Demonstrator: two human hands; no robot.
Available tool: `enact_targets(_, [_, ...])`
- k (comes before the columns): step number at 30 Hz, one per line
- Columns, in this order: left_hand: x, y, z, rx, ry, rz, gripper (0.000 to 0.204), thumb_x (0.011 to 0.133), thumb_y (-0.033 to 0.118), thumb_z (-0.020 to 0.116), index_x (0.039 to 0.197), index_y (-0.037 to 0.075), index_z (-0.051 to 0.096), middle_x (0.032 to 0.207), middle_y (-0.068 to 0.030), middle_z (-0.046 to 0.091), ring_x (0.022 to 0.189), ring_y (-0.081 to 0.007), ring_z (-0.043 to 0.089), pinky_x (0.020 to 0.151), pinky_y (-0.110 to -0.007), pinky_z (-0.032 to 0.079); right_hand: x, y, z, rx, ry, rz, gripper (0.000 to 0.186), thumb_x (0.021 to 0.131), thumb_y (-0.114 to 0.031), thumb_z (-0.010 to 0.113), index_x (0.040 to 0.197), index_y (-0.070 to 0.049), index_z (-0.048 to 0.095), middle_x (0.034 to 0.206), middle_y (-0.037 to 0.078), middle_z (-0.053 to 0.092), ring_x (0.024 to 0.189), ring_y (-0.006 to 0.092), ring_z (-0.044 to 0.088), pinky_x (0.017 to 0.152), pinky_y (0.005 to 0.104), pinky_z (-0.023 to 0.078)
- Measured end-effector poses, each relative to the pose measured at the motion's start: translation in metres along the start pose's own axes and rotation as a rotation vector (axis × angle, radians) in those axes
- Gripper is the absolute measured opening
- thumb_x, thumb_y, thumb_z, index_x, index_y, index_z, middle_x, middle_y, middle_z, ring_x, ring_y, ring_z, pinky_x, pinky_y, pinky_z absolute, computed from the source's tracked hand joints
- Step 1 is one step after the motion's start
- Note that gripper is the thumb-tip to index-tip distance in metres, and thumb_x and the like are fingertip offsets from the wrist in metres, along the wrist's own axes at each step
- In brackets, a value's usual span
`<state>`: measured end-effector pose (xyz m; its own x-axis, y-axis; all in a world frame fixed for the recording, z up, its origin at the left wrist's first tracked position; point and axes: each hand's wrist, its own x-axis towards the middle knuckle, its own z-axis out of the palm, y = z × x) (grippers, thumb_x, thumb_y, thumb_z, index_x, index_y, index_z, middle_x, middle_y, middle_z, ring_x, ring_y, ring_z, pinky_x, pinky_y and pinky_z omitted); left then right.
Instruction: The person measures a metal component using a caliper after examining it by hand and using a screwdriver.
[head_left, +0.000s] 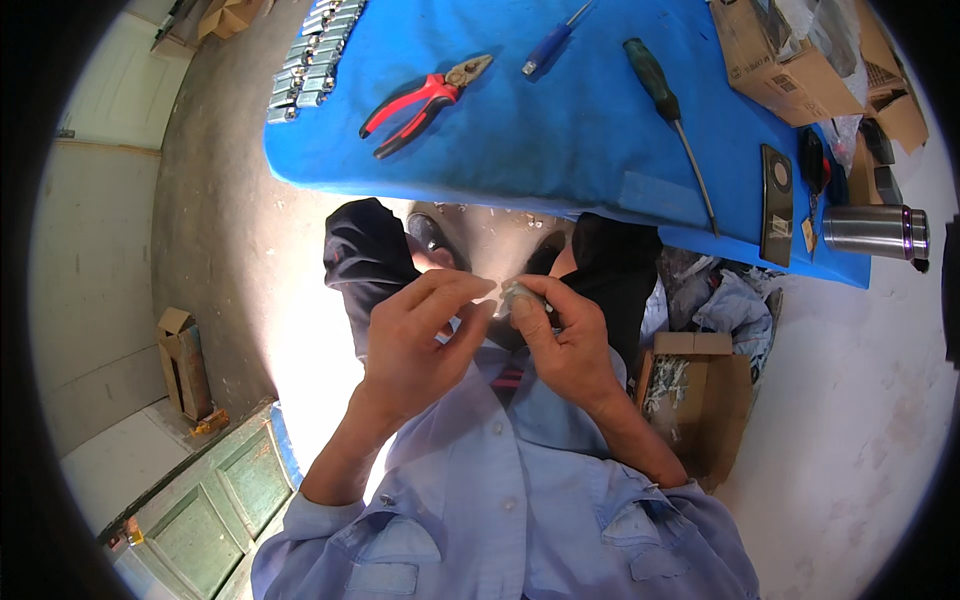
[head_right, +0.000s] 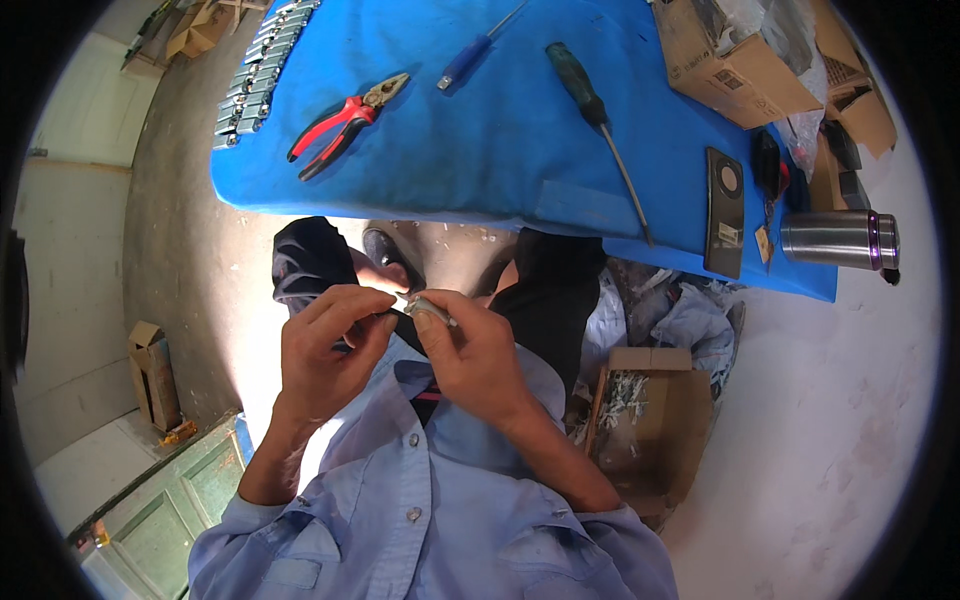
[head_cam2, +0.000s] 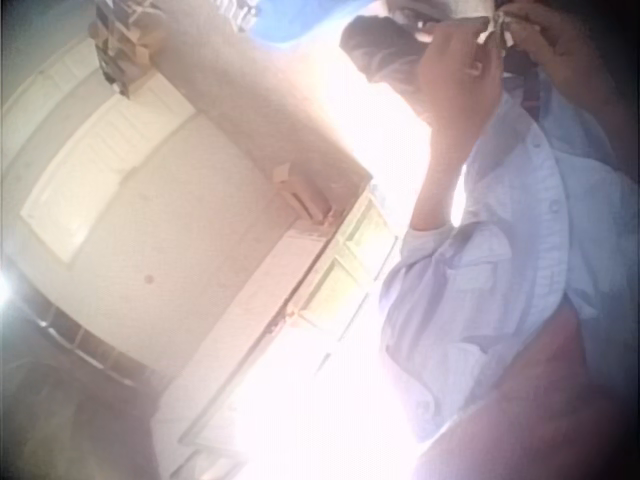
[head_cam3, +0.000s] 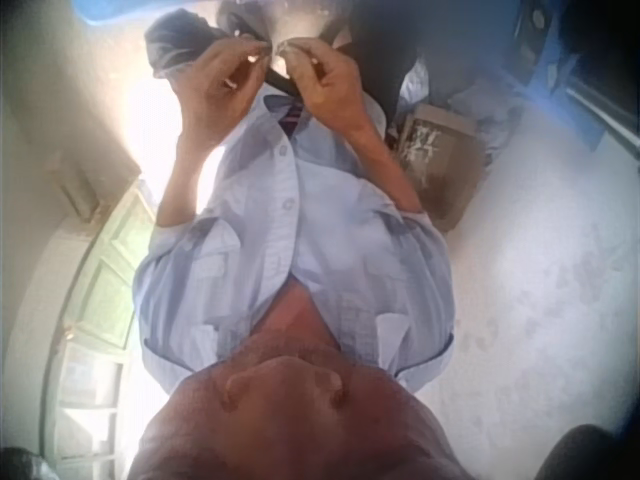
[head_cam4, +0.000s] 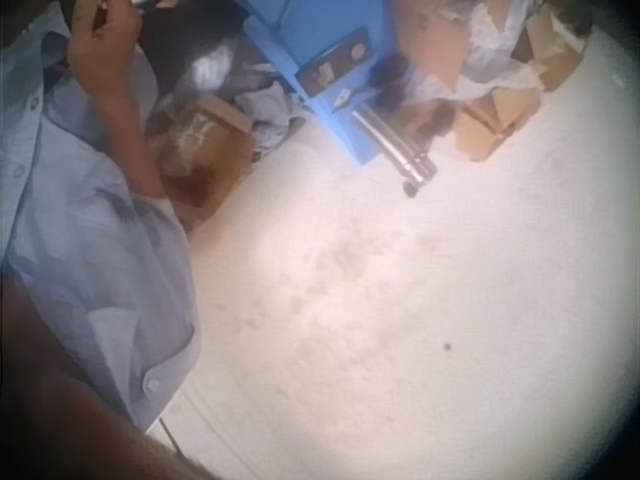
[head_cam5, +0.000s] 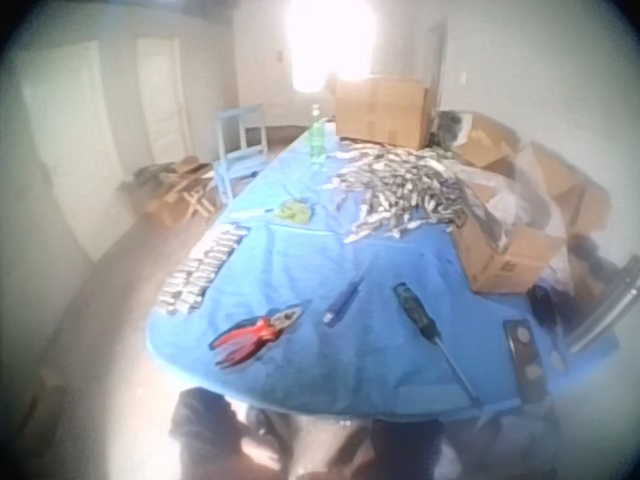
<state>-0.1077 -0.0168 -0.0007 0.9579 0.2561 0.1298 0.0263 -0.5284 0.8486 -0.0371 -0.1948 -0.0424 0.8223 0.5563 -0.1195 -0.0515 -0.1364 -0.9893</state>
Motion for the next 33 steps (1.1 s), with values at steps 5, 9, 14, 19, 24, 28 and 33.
enact_targets(5, [-0.003,-0.012,0.009,0.215,0.045,0.172,0.020,0.088,-0.006,0.078,0.107,0.000,0.075,0.103,-0.0128,0.076,0.081,-0.0216,0.077,0.068,-0.030,0.061,0.003,-0.007,0.006,-0.086,0.015,-0.082,0.023,0.103,-0.013,0.069,0.120,0.003,0.071,0.091,0.013,0.075,0.076,0.0155,0.071,0.067,0.0307,0.055])
enact_targets(9, [-0.003,-0.013,0.011,0.323,0.047,0.245,0.020,0.085,-0.004,0.079,0.104,0.001,0.075,0.100,-0.0134,0.076,0.082,-0.0272,0.077,0.069,-0.033,0.062,0.004,-0.001,0.009,-0.171,0.053,-0.176,0.023,0.100,-0.011,0.071,0.119,0.002,0.072,0.094,0.017,0.076,0.076,0.0235,0.075,0.067,0.0337,0.057])
enact_targets(14, [-0.004,-0.014,0.010,0.428,-0.026,0.266,0.017,0.083,-0.002,0.080,0.096,0.003,0.071,0.094,-0.0114,0.074,0.078,-0.0279,0.075,0.069,-0.036,0.062,0.003,0.001,0.009,-0.261,0.045,-0.202,0.025,0.096,-0.010,0.073,0.118,0.001,0.072,0.091,0.016,0.074,0.074,0.0296,0.073,0.065,0.0379,0.056])
enact_targets(19, [-0.008,-0.023,0.014,0.295,0.017,0.208,0.021,0.076,-0.002,0.077,0.087,0.006,0.061,0.081,-0.0063,0.062,0.071,-0.0236,0.067,0.059,-0.035,0.053,0.005,0.007,0.007,-0.371,-0.004,-0.355,0.026,0.094,-0.011,0.075,0.118,0.000,0.071,0.085,0.014,0.070,0.071,0.0334,0.069,0.062,0.0410,0.053])
enact_targets(24, [-0.012,-0.019,0.020,0.130,0.060,0.062,0.018,0.078,-0.004,0.075,0.086,0.005,0.061,0.078,-0.0065,0.061,0.063,-0.0225,0.064,0.056,-0.035,0.051,0.002,0.006,0.009,-0.351,0.026,-0.402,0.026,0.093,-0.009,0.076,0.117,-0.001,0.071,0.083,0.014,0.068,0.070,0.0329,0.069,0.062,0.0420,0.052])
enact_targets(28, [-0.013,-0.016,0.021,0.044,0.069,0.010,0.013,0.085,-0.006,0.071,0.089,0.002,0.063,0.079,-0.0047,0.062,0.061,-0.0118,0.060,0.055,-0.027,0.047,0.002,0.008,0.007,-0.315,0.028,-0.426,0.028,0.092,-0.007,0.077,0.118,0.000,0.071,0.083,0.015,0.068,0.070,0.0326,0.068,0.061,0.0411,0.052])
enact_targets(33, [-0.012,-0.062,0.003,-0.073,0.202,-0.230,0.006,0.095,0.000,0.067,0.091,0.002,0.064,0.077,0.0042,0.060,0.064,-0.0013,0.051,0.057,-0.021,0.039,-0.011,-0.005,-0.005,-0.269,-0.024,-0.395,0.028,0.092,-0.005,0.075,0.120,0.001,0.072,0.087,0.014,0.072,0.068,0.0262,0.069,0.062,0.0357,0.053])
